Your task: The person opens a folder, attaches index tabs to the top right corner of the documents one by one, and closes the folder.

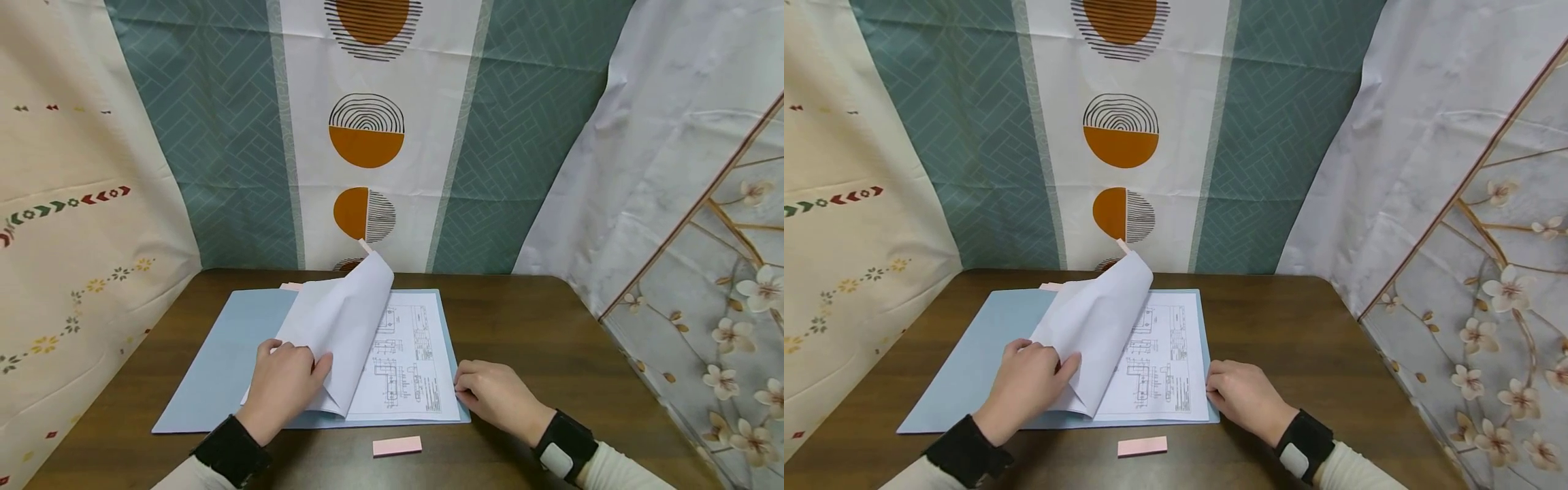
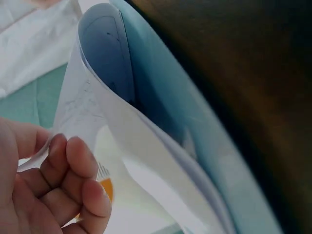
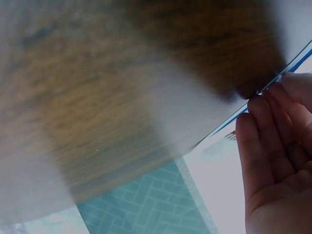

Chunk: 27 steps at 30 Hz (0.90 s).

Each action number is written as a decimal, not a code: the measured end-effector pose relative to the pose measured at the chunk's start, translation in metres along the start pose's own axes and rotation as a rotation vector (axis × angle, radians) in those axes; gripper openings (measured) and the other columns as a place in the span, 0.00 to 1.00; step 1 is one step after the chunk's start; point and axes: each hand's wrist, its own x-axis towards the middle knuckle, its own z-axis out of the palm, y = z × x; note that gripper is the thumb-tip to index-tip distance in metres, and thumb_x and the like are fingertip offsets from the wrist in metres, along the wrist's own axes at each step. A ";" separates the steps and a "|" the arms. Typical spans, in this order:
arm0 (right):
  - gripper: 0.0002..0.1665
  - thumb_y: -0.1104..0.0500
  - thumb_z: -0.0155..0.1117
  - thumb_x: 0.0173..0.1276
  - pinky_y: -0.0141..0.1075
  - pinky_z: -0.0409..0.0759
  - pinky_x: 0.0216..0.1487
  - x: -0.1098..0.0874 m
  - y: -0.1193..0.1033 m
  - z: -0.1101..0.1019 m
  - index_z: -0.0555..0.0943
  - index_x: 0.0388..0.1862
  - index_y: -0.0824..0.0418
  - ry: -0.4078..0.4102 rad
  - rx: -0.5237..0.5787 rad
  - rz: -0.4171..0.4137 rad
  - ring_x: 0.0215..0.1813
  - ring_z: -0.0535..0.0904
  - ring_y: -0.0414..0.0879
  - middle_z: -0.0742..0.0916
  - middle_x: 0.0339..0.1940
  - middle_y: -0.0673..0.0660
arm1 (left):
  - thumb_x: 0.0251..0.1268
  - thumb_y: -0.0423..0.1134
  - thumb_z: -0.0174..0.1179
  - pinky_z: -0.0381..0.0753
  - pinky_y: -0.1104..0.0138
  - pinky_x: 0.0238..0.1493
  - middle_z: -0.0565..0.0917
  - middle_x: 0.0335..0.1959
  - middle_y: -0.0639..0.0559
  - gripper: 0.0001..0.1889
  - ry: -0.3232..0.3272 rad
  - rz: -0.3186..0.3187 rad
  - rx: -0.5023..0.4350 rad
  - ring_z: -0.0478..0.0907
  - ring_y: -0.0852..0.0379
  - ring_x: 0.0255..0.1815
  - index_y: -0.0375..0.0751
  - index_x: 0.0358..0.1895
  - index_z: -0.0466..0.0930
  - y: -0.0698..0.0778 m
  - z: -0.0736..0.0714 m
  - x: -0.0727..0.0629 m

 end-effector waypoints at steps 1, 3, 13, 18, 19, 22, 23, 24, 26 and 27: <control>0.07 0.60 0.88 0.64 0.35 0.87 0.45 0.000 0.000 0.000 0.94 0.36 0.52 0.000 -0.003 0.000 0.38 0.80 0.38 0.88 0.40 0.45 | 0.79 0.46 0.66 0.66 0.32 0.68 0.71 0.11 0.56 0.26 -0.002 -0.013 -0.020 0.80 0.47 0.27 0.44 0.16 0.80 -0.004 0.000 -0.001; 0.07 0.60 0.88 0.64 0.35 0.87 0.45 0.001 -0.001 -0.001 0.94 0.36 0.52 -0.001 -0.010 0.000 0.38 0.80 0.38 0.88 0.40 0.45 | 0.80 0.46 0.66 0.67 0.31 0.66 0.71 0.12 0.55 0.25 -0.007 -0.035 -0.046 0.80 0.47 0.27 0.43 0.17 0.81 -0.011 -0.001 -0.004; 0.08 0.62 0.88 0.63 0.34 0.86 0.42 -0.001 0.001 -0.002 0.93 0.35 0.52 0.027 -0.005 -0.026 0.37 0.79 0.36 0.87 0.39 0.44 | 0.77 0.42 0.67 0.82 0.45 0.44 0.83 0.24 0.42 0.16 0.019 -0.227 -0.275 0.81 0.45 0.30 0.27 0.42 0.85 -0.035 0.001 -0.007; 0.08 0.62 0.87 0.63 0.34 0.86 0.42 -0.001 -0.001 -0.001 0.93 0.35 0.52 0.019 0.011 -0.017 0.37 0.79 0.35 0.87 0.39 0.43 | 0.74 0.35 0.69 0.73 0.57 0.25 0.89 0.41 0.30 0.45 0.110 -0.271 -0.432 0.83 0.42 0.31 0.43 0.88 0.54 -0.041 -0.002 -0.002; 0.08 0.62 0.87 0.63 0.34 0.87 0.43 -0.001 -0.001 -0.001 0.93 0.35 0.52 0.016 0.013 -0.015 0.37 0.79 0.35 0.87 0.39 0.43 | 0.73 0.33 0.70 0.72 0.56 0.24 0.89 0.45 0.29 0.49 0.130 -0.264 -0.433 0.83 0.41 0.32 0.47 0.90 0.49 -0.042 -0.003 -0.001; 0.08 0.62 0.87 0.63 0.35 0.87 0.44 -0.001 -0.003 -0.001 0.93 0.36 0.53 0.013 0.013 -0.012 0.37 0.79 0.35 0.88 0.40 0.43 | 0.71 0.31 0.70 0.72 0.56 0.25 0.86 0.46 0.29 0.48 0.147 -0.220 -0.367 0.81 0.41 0.32 0.47 0.90 0.56 -0.043 -0.004 0.000; 0.08 0.62 0.87 0.63 0.35 0.87 0.44 -0.001 -0.003 -0.002 0.93 0.36 0.53 0.013 0.012 -0.012 0.37 0.79 0.35 0.88 0.40 0.43 | 0.70 0.30 0.71 0.74 0.56 0.26 0.84 0.49 0.29 0.44 0.146 -0.196 -0.329 0.81 0.41 0.33 0.44 0.87 0.63 -0.043 -0.005 -0.001; 0.08 0.62 0.87 0.63 0.35 0.87 0.43 -0.001 -0.003 -0.002 0.93 0.36 0.53 0.015 0.011 -0.012 0.37 0.79 0.35 0.87 0.40 0.43 | 0.69 0.29 0.71 0.76 0.56 0.27 0.83 0.51 0.30 0.38 0.141 -0.172 -0.284 0.80 0.43 0.34 0.40 0.82 0.70 -0.043 -0.005 -0.001; 0.08 0.63 0.88 0.63 0.34 0.87 0.43 -0.001 -0.004 -0.003 0.93 0.35 0.53 0.018 0.009 -0.013 0.37 0.79 0.35 0.87 0.39 0.43 | 0.66 0.28 0.73 0.81 0.57 0.32 0.81 0.49 0.33 0.28 0.118 -0.122 -0.180 0.79 0.45 0.34 0.35 0.70 0.82 -0.043 -0.005 -0.003; 0.09 0.63 0.88 0.63 0.34 0.87 0.43 -0.001 -0.004 -0.003 0.93 0.35 0.52 0.020 0.008 -0.015 0.37 0.79 0.35 0.87 0.39 0.43 | 0.65 0.28 0.74 0.82 0.57 0.31 0.81 0.46 0.34 0.24 0.100 -0.103 -0.144 0.77 0.47 0.32 0.34 0.66 0.85 -0.043 -0.005 -0.004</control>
